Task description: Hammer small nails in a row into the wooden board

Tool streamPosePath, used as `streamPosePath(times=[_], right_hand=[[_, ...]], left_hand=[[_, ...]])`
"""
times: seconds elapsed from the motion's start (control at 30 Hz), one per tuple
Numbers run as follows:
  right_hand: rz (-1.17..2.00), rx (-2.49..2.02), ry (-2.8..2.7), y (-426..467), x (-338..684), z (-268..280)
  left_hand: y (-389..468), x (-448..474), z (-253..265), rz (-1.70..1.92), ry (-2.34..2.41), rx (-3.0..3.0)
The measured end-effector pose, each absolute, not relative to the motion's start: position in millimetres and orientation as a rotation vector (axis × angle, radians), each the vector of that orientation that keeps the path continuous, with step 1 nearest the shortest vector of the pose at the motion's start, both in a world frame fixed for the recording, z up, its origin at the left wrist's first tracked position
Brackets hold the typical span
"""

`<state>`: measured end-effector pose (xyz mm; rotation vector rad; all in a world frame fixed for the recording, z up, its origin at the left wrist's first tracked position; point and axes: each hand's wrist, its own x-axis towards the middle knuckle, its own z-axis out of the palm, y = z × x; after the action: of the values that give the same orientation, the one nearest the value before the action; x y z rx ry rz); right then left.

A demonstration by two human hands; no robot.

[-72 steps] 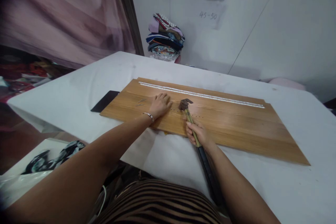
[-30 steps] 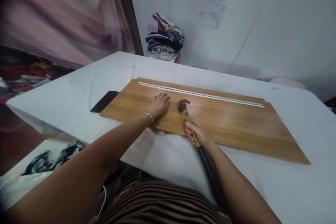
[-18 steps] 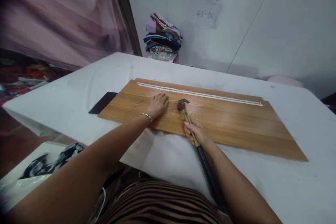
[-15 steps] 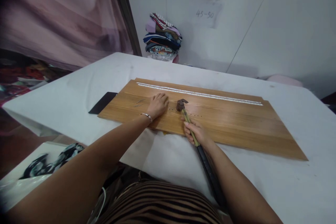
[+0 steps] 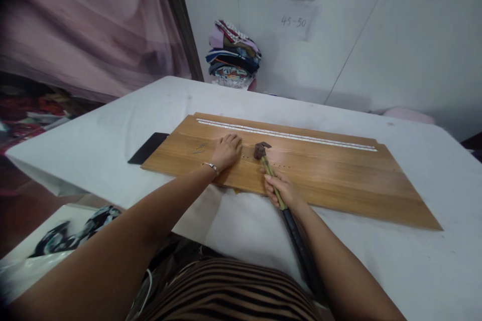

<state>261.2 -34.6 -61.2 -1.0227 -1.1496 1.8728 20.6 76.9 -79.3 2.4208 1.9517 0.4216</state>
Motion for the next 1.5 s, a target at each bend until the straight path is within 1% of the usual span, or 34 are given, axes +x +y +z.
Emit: streamPosePath(times=[1.5], right_hand=[[1.874, -1.038, -1.145, -35.2, 260.3, -60.5]], left_hand=[[77.9, 21.0, -81.1, 0.433, 1.957, 2.432]])
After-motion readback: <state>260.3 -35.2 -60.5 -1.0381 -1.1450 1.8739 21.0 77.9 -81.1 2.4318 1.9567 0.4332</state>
